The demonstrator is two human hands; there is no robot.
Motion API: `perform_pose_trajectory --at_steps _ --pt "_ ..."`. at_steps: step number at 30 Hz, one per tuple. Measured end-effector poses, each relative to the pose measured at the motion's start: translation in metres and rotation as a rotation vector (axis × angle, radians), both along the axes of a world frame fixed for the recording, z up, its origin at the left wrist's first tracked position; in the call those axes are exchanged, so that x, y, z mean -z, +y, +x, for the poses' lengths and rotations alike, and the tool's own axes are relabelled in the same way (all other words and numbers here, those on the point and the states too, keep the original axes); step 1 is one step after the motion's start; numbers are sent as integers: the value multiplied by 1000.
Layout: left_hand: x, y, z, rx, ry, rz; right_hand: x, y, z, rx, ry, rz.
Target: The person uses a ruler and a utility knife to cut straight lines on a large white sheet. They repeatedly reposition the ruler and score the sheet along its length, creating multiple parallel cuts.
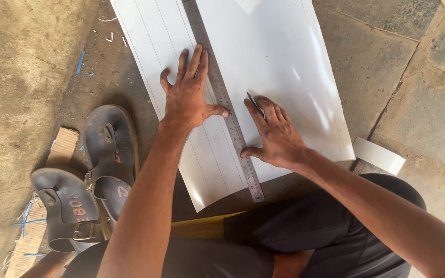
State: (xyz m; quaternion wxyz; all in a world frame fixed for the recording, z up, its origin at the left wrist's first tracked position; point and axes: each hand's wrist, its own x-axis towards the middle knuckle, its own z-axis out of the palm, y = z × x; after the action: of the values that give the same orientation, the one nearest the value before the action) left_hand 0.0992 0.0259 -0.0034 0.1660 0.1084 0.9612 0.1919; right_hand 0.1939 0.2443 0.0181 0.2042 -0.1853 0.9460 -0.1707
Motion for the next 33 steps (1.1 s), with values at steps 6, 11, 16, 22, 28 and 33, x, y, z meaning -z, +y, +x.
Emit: perform_pose_trajectory --at_steps 6,11,16,22,28,33 --pt "4 -2 0 11 18 13 2 0 1 -9 22 -9" --pt "8 -1 0 12 35 21 3 1 1 -7 18 -7" --pt "9 -1 0 6 22 16 3 1 2 -12 20 -10" --pt "13 -1 2 16 43 29 3 1 2 -7 1 -6" --pt "15 -2 1 22 52 27 3 1 1 -7 -12 5" --pt "17 -2 1 18 45 20 5 2 1 -9 -18 8"
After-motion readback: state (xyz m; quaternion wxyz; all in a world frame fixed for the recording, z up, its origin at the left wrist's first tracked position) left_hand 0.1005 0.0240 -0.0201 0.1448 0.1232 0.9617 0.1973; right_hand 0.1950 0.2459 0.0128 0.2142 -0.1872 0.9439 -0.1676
